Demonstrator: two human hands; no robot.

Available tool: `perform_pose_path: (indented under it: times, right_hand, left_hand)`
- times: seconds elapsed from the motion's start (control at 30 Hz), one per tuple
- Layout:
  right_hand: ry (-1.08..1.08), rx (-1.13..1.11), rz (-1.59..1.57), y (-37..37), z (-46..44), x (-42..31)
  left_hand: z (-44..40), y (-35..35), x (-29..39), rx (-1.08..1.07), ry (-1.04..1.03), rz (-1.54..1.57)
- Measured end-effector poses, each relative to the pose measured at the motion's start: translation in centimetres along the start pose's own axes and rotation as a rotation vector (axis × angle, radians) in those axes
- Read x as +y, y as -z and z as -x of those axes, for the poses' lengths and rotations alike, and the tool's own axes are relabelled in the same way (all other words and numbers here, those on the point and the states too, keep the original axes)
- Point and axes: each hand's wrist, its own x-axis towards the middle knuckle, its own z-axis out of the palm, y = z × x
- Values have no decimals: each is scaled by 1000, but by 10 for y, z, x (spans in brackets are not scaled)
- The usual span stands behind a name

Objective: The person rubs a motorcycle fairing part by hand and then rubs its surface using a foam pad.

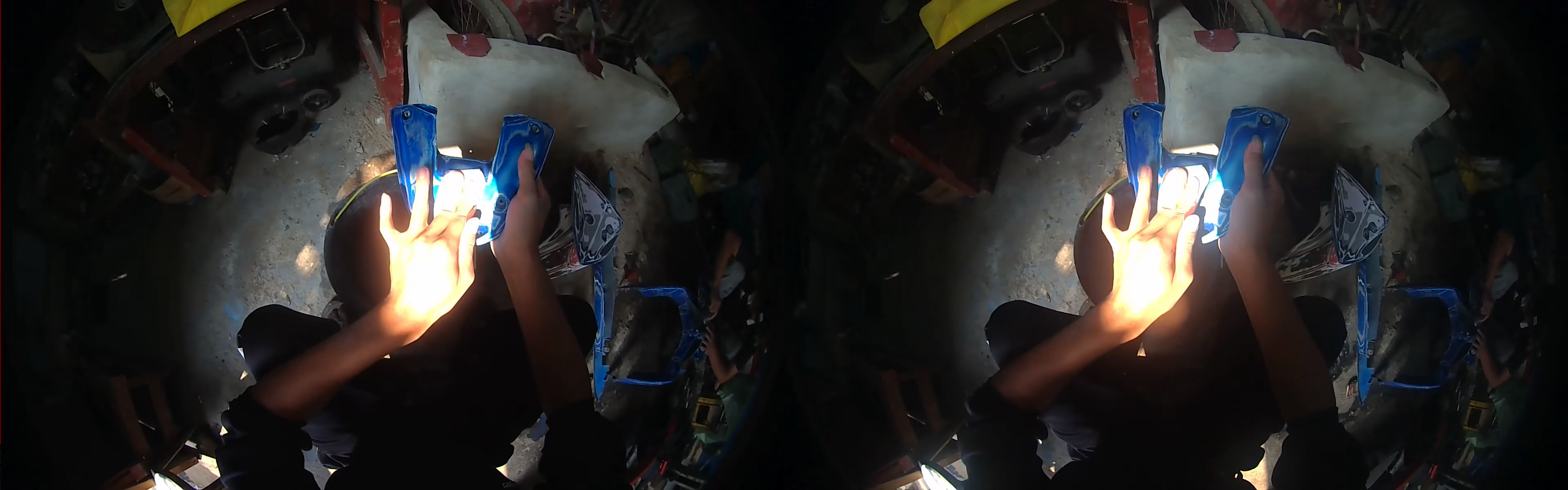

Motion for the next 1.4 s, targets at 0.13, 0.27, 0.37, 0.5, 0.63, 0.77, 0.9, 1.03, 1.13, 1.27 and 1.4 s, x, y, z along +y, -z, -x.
perform_pose_path:
  times: [0.13,0.27,0.37,0.5,0.63,0.77,0.9,1.03,1.13,1.27,1.4]
  right_hand:
    - [-60,-39,-100,1,-8,3]
    - [8,-67,3,6,-10,14]
    - [-9,-3,-194,6,-17,20]
    - [-94,-94,-218,14,-19,13]
    - [-62,-44,-137,14,-17,18]
    - [-103,-82,-284,28,-24,16]
    - [-122,-8,-209,32,-27,21]
    - [-152,-26,-285,22,-9,7]
    - [-141,-26,-293,18,-11,13]
    - [-121,-10,-354,10,-4,-1]
    - [-261,-154,-513,7,6,-13]
  left_hand:
    - [-6,-9,-10,78,87,2]
    - [-39,-4,-39,103,321,79]
    - [-49,-4,-48,211,388,360]
    - [-14,-3,-6,41,163,-28]
    - [-50,-7,-54,282,107,218]
    - [-19,-8,-26,84,53,-102]
    - [-28,-4,-33,75,108,-155]
    - [-10,-4,-15,54,-85,-43]
    - [-10,-3,-15,97,-121,-133]
    - [-22,8,-21,22,22,-74]
    - [-18,-5,-29,58,-114,200]
